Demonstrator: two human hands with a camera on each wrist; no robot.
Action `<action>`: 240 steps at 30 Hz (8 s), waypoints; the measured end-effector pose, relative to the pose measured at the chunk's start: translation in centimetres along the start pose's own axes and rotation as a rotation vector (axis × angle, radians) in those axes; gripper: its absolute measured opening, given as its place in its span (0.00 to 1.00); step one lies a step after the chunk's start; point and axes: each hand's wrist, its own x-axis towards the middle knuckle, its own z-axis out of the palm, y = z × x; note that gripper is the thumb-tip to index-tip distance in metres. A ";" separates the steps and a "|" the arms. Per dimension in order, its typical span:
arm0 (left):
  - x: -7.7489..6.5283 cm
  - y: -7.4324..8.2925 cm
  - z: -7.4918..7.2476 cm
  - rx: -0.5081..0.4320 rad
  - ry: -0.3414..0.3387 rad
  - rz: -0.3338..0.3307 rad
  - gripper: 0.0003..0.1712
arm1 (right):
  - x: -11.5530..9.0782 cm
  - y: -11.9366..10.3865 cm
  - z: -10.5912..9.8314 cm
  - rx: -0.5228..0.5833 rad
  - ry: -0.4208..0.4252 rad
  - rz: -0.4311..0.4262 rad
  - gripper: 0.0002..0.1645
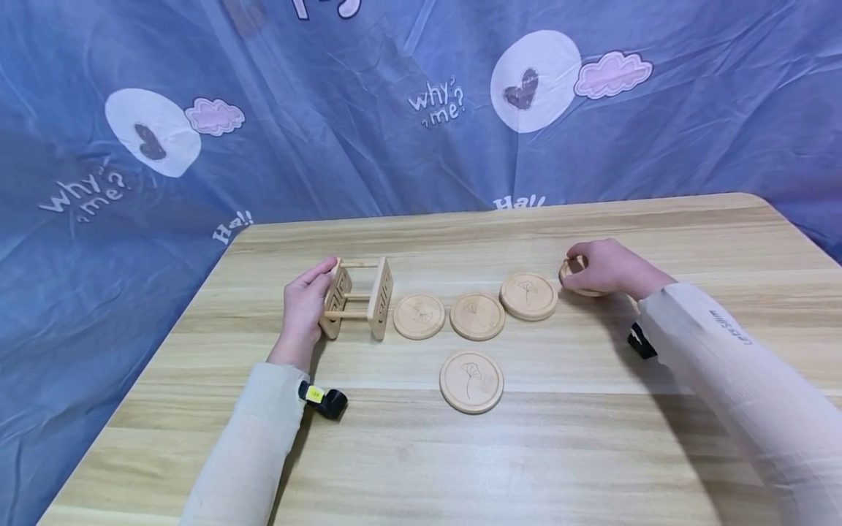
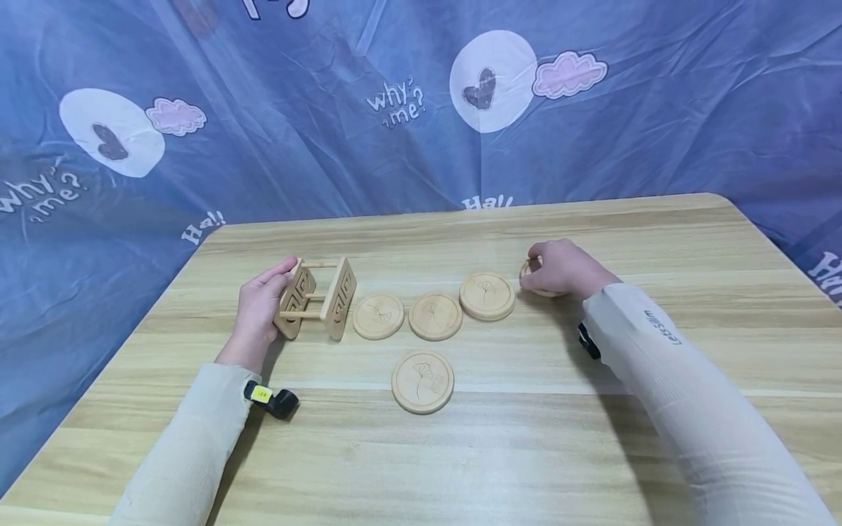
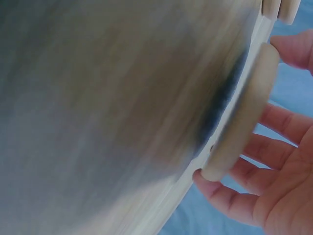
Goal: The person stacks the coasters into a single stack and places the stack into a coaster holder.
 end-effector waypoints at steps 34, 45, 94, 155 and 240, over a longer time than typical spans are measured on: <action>0.1 0.0 0.0 -0.006 0.003 0.004 0.21 | -0.9 -3.0 -0.4 0.000 0.188 -0.117 0.34; 0.1 0.0 0.0 -0.014 0.000 -0.011 0.21 | -1.1 -4.3 0.2 0.037 0.129 -0.220 0.33; -0.1 -0.1 -0.1 0.001 -0.006 -0.010 0.21 | 0.2 -5.5 2.5 0.068 0.035 -0.579 0.31; 0.2 -0.1 0.0 -0.034 0.008 0.018 0.21 | -4.8 -11.8 4.4 0.137 -0.157 -0.822 0.46; 0.3 -0.1 0.1 -0.038 0.011 -0.003 0.20 | -5.1 -13.6 5.3 -0.045 -0.253 -0.850 0.48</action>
